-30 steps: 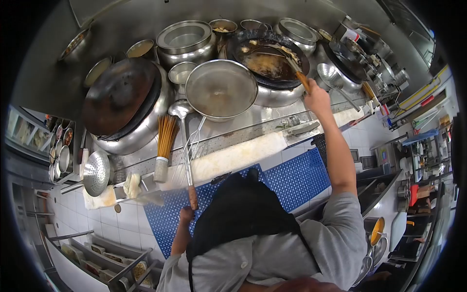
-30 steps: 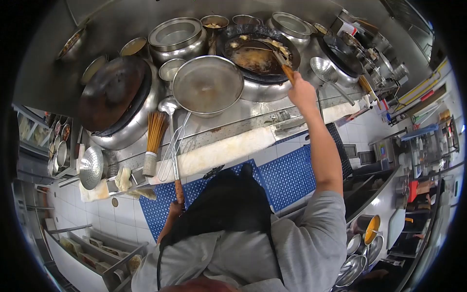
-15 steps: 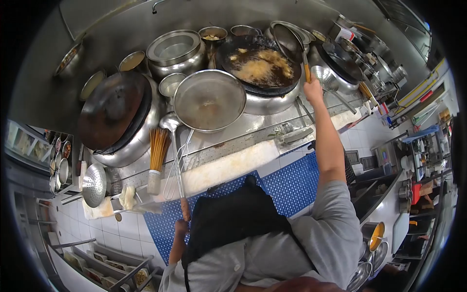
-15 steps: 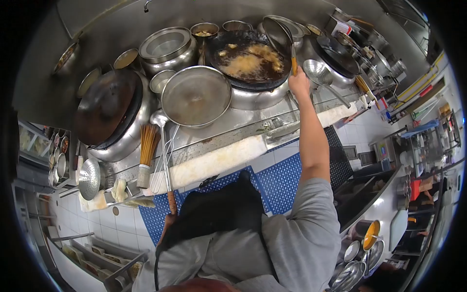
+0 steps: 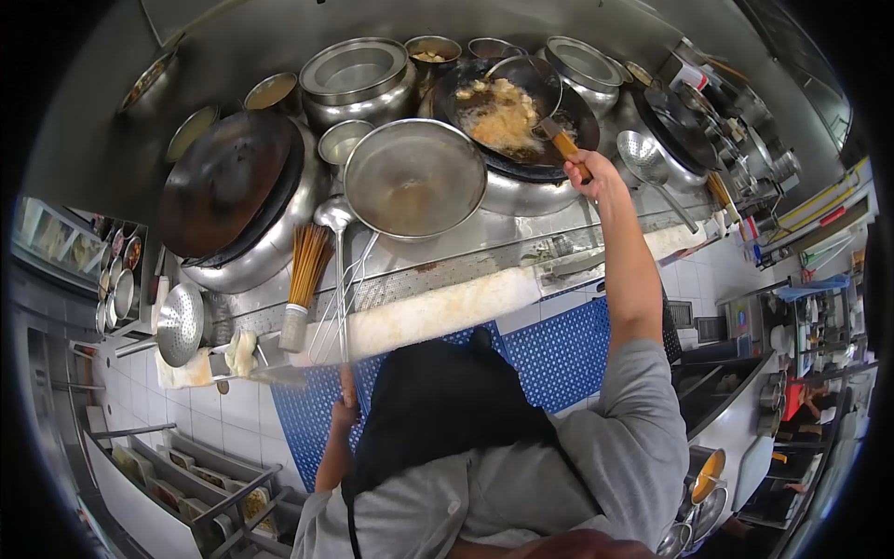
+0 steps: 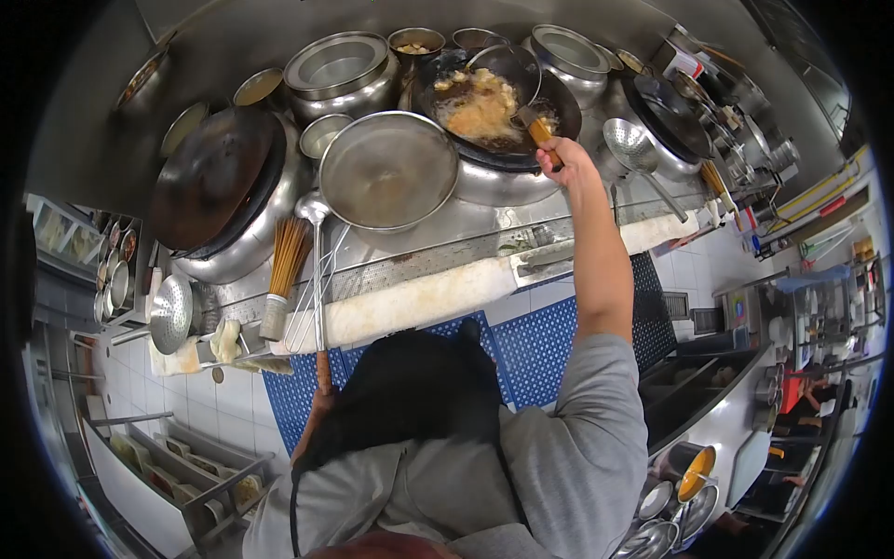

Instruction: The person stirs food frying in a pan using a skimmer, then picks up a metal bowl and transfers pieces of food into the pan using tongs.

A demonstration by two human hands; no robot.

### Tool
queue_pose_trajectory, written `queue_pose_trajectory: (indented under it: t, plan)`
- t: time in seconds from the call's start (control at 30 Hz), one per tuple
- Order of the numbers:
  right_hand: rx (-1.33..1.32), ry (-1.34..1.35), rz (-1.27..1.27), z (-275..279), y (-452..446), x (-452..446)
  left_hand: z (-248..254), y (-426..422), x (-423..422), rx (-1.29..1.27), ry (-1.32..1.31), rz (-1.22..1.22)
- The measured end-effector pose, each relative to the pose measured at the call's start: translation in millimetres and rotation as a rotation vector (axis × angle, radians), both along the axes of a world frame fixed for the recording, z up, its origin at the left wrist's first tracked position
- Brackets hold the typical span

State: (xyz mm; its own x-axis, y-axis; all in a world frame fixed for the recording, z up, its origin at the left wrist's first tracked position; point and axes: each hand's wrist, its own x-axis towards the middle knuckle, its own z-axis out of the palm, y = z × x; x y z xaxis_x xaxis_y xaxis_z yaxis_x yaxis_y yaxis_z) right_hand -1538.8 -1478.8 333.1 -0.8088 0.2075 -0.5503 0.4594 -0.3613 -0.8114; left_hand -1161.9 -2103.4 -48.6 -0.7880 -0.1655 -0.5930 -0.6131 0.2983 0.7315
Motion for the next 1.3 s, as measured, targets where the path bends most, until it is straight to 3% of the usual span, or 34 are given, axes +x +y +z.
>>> queue_pose_trajectory:
  t: [0.07, 0.2, 0.27, 0.33, 0.4, 0.5, 0.6, 0.7, 0.8, 0.9, 0.93, 1.0, 1.17, 1.27, 1.3]
  plan:
    - [0.098, 0.072, 0.022, -0.7, -11.4, 14.8, -16.2, -6.0, 3.2, 0.021, 0.010, 0.055]
    - [0.339, 0.222, 0.080, 0.4, -26.8, 49.7, 24.6, 0.4, 5.2, -0.072, -0.101, 0.019]
    - [0.457, 0.285, 0.103, 5.5, -36.6, 69.6, -3.8, -12.1, 17.8, -0.131, 0.032, -0.133]
    - [0.556, 0.338, 0.097, 11.4, -43.8, 86.0, -44.5, -31.0, 24.4, -0.362, 0.175, -0.468]
    - [0.636, 0.372, 0.068, 13.1, -49.4, 99.9, -68.7, -46.0, 27.9, -0.765, 0.319, -0.986]
    - [0.755, 0.418, 0.044, 17.4, -55.6, 117.0, -44.2, -42.5, 31.7, -0.367, 0.032, -0.405]
    - [0.737, 0.466, 0.038, 29.9, -63.8, 131.1, -46.2, -55.2, 12.8, -0.721, 0.214, -1.006]
    - [0.567, 0.465, 0.036, 42.3, -64.7, 138.9, -38.8, -44.7, 5.0, -0.127, -0.260, -0.081]
    - [0.517, 0.432, -0.066, 48.6, -65.5, 136.9, -43.1, -45.8, -3.7, -0.243, -0.143, -0.294]
    - [0.618, 0.448, -0.090, 49.4, -59.7, 125.2, -92.2, -58.0, 2.2, -0.358, 0.180, -0.473]
    - [0.658, 0.439, -0.112, 46.1, -54.4, 118.0, -65.0, -45.9, 1.0, -0.237, 0.041, -0.357]
    - [0.737, 0.417, -0.150, 34.8, -41.9, 100.3, -42.3, -40.6, 5.4, -0.249, 0.089, -0.369]
    - [1.142, 0.234, -0.277, 8.7, -18.6, 56.3, -49.5, -43.4, 20.4, -0.222, 0.309, -0.243]
    - [1.087, 0.166, -0.288, 8.2, -15.7, 40.7, -23.1, -44.4, 15.1, -0.355, 0.043, -0.490]
    - [1.038, 0.142, -0.282, 10.1, -17.5, 37.2, -22.5, -45.1, 15.4, -0.361, 0.024, -0.463]
